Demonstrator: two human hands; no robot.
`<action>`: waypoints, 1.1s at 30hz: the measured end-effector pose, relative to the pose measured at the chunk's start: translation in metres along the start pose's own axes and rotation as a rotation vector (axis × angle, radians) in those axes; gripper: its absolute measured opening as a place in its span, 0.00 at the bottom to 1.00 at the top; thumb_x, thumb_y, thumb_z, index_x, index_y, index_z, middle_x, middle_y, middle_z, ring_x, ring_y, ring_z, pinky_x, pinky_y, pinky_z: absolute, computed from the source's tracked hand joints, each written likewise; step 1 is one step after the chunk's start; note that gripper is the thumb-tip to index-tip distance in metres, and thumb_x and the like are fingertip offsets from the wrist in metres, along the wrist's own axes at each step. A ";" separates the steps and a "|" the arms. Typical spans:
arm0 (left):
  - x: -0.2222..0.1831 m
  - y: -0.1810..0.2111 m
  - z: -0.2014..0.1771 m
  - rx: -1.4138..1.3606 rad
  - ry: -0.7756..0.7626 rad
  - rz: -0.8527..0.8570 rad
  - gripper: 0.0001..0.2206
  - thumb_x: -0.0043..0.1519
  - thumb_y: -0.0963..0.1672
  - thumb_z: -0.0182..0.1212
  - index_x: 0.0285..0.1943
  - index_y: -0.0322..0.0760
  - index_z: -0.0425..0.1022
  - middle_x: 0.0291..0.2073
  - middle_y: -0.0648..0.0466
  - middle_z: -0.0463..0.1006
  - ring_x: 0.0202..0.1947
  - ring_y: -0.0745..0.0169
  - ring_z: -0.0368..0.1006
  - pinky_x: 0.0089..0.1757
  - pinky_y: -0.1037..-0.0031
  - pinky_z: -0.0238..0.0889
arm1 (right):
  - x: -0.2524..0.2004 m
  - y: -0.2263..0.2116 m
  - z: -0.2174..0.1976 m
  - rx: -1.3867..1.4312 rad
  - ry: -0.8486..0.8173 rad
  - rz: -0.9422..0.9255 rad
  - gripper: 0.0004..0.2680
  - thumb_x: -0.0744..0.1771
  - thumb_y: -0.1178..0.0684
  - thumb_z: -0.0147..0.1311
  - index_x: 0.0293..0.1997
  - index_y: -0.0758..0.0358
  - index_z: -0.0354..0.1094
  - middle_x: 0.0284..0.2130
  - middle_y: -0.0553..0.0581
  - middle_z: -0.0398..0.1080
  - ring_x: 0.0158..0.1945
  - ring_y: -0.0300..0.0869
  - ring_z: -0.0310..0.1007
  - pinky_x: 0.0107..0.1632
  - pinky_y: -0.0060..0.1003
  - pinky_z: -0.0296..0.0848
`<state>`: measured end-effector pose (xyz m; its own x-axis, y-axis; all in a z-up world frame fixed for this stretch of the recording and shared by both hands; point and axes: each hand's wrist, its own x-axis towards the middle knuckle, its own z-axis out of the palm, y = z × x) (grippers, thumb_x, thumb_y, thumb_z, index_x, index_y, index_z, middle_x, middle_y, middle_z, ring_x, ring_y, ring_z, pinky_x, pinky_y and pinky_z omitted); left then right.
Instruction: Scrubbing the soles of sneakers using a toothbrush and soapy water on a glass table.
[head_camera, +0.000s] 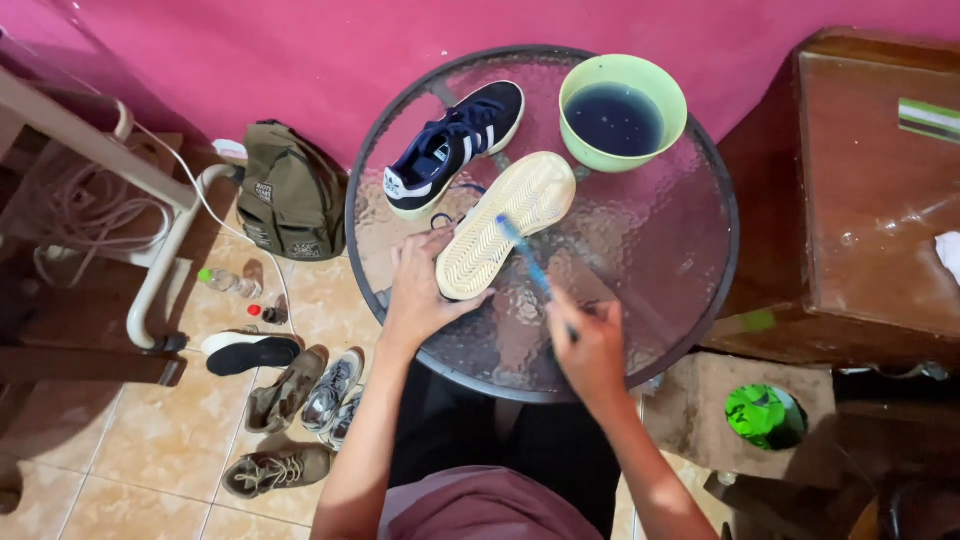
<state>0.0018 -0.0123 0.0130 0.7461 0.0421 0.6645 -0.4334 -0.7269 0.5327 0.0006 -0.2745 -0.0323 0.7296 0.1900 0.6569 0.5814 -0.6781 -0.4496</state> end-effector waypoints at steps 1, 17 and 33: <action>0.000 -0.003 0.002 -0.001 0.000 0.013 0.38 0.42 0.52 0.81 0.59 0.34 0.68 0.54 0.47 0.76 0.53 0.48 0.72 0.50 0.57 0.56 | -0.003 -0.006 0.002 0.038 -0.041 -0.107 0.13 0.63 0.53 0.66 0.54 0.47 0.78 0.23 0.50 0.78 0.25 0.38 0.75 0.51 0.33 0.68; -0.001 -0.013 0.004 -0.034 -0.024 -0.021 0.39 0.46 0.57 0.76 0.62 0.36 0.68 0.55 0.49 0.76 0.53 0.50 0.71 0.54 0.56 0.56 | 0.016 -0.009 0.000 0.190 -0.159 -0.043 0.13 0.67 0.57 0.60 0.58 0.51 0.76 0.28 0.50 0.80 0.27 0.35 0.77 0.49 0.32 0.68; 0.002 -0.020 -0.006 -0.075 -0.184 -0.128 0.45 0.45 0.53 0.78 0.73 0.38 0.63 0.65 0.48 0.70 0.62 0.45 0.65 0.57 0.56 0.50 | 0.015 -0.023 0.005 -0.023 -0.145 0.025 0.11 0.65 0.63 0.60 0.53 0.64 0.77 0.27 0.57 0.79 0.29 0.48 0.78 0.46 0.40 0.66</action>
<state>0.0086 0.0060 0.0067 0.8739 0.0002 0.4861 -0.3607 -0.6703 0.6486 -0.0001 -0.2529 -0.0153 0.7892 0.2723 0.5505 0.5551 -0.6997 -0.4498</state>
